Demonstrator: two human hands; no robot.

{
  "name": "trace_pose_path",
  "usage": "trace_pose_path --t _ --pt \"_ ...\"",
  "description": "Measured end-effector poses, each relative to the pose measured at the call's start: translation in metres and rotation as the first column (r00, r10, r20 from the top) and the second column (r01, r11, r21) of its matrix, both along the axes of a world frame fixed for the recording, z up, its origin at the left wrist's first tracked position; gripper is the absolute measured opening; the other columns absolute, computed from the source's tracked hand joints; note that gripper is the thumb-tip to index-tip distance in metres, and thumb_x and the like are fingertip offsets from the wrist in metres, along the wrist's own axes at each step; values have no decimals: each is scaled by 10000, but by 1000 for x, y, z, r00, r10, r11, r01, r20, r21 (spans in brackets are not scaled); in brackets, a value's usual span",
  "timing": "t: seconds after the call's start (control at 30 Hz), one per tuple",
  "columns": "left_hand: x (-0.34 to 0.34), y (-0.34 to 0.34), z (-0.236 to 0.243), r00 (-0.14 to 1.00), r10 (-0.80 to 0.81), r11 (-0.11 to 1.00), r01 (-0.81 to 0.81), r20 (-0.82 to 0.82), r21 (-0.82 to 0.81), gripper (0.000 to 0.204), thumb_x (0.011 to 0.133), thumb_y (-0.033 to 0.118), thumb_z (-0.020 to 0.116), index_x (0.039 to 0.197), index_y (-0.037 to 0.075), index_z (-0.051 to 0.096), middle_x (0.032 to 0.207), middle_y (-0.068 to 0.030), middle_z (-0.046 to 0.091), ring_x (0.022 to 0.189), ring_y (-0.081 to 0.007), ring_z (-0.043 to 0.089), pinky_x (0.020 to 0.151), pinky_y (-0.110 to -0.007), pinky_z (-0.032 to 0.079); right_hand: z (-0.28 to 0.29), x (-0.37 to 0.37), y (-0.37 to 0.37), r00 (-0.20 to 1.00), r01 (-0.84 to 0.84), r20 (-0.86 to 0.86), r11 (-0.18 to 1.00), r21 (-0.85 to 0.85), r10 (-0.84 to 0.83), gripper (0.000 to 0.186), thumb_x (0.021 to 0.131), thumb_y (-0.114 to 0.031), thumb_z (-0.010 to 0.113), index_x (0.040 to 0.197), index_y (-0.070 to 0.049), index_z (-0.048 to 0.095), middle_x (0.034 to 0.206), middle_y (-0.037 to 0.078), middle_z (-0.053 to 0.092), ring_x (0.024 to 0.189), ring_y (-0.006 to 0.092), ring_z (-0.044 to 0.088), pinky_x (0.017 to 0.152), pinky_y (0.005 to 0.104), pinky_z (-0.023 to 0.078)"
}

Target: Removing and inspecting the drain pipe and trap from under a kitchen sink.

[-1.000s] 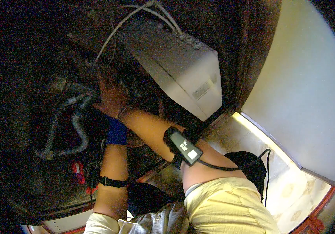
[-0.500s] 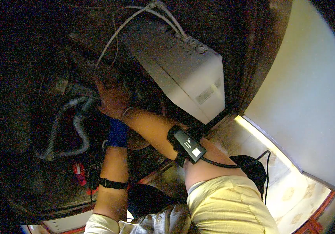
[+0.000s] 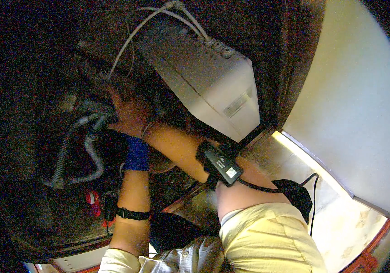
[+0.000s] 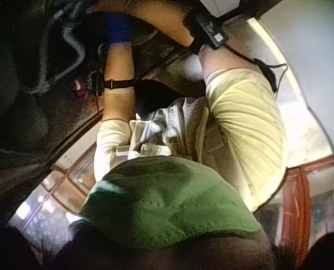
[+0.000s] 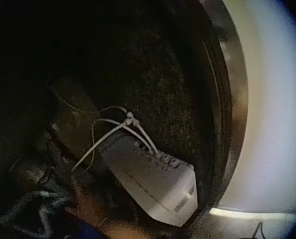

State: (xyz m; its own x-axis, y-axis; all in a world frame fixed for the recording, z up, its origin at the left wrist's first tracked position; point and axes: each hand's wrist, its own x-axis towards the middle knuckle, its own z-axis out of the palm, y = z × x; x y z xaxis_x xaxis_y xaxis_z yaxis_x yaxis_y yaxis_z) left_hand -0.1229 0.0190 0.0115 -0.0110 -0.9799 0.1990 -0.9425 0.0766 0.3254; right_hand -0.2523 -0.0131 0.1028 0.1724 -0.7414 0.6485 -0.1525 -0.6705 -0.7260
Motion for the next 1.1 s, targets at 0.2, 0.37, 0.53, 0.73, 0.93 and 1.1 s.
trace_pose_path --t 0.2,0.37,0.53,0.73,0.93,1.1 --pt "-2 0 4 947 40 998 -50 -319 -25 359 820 181 503 1135 10 483 1126 -110 527 1045 -242 492 885 -348 384 1 10 -15 985 -162 -44 976 148 170 927 550 -257 733 1297 -24 236 933 245 573 855 386 562 767 428 455" --pt "1 -3 5 824 55 995 -95 -564 -41 361 788 169 554 1102 -2 509 1109 -105 540 1032 -243 502 876 -351 388 -2 5 -35 941 -329 -66 942 65 333 906 524 -270 741 1272 -10 300 976 257 562 913 347 562 793 405 452" --pt "15 -12 -6 819 52 994 -98 -571 -50 405 717 158 634 1075 3 524 1086 -116 550 1010 -257 513 863 -354 394 -11 3 -61 706 -707 104 686 171 701 995 494 -358 785 1279 8 295 1136 251 498 1080 332 476 939 364 355" --pt "0 -47 -2 970 64 993 -85 -233 -79 350 766 153 571 1087 20 527 1084 -144 548 1016 -277 511 862 -353 396 -13 -8 -34 938 -249 207 955 -163 279 1045 519 -430 771 1296 29 244 1161 277 464 1055 375 483 944 387 342" --pt "26 -49 -34 991 25 982 0 129 -191 337 788 161 540 1097 25 523 1091 -155 541 1019 -281 508 859 -355 398 -9 4 -12 989 102 -108 995 5 -101 988 535 -400 746 1299 -12 253 1033 272 536 921 408 537 868 414 405" --pt "60 -34 -48 885 17 966 105 465 -235 328 807 168 514 1105 30 520 1097 -164 536 1022 -285 505 857 -356 400 -9 9 -45 927 -352 -82 925 142 365 944 522 -306 753 1288 -26 277 1010 257 555 948 357 545 872 392 404"
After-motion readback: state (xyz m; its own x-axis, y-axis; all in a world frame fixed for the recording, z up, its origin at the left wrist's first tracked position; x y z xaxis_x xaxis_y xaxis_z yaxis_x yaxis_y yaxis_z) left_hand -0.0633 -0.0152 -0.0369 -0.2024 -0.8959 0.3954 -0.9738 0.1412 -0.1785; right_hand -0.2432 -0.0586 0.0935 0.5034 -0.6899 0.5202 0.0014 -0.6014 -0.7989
